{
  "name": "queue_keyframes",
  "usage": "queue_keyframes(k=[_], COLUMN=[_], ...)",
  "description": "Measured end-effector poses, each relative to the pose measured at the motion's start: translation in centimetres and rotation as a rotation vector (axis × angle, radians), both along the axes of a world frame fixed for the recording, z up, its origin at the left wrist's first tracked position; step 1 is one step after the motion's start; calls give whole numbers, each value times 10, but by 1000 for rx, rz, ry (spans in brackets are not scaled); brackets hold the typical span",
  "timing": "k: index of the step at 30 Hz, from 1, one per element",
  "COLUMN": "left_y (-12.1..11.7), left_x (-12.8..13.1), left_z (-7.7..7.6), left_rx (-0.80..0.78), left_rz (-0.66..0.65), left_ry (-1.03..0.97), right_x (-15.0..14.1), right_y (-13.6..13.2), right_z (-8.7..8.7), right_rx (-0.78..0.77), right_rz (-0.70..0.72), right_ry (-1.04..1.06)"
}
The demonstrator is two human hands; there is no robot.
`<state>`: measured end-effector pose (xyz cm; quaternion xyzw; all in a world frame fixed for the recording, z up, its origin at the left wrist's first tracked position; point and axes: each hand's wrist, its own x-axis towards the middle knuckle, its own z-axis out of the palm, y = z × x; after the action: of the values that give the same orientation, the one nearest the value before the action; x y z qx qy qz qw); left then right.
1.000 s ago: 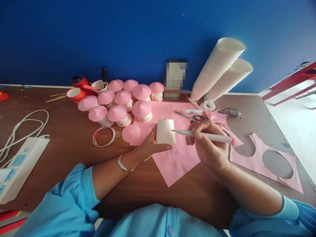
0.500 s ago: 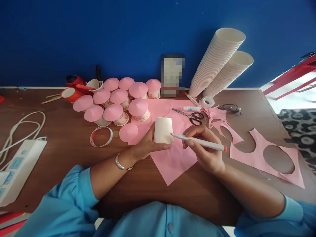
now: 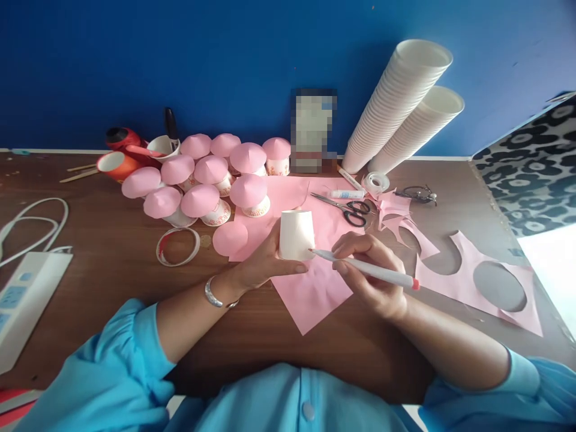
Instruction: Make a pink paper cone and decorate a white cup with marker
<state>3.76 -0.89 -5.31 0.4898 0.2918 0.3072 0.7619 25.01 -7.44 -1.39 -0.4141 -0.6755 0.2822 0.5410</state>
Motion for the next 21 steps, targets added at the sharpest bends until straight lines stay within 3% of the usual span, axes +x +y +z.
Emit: queue_keyframes(k=[10, 21], left_y=[1, 1], left_x=[2, -1], left_z=[5, 3], left_rx=[49, 1], left_rz=[-36, -33], left_ry=[-4, 40], right_x=[-6, -4], right_y=[-2, 1], right_z=[5, -2], right_rx=[172, 184], right_rz=[27, 20], right_ry=[-174, -173])
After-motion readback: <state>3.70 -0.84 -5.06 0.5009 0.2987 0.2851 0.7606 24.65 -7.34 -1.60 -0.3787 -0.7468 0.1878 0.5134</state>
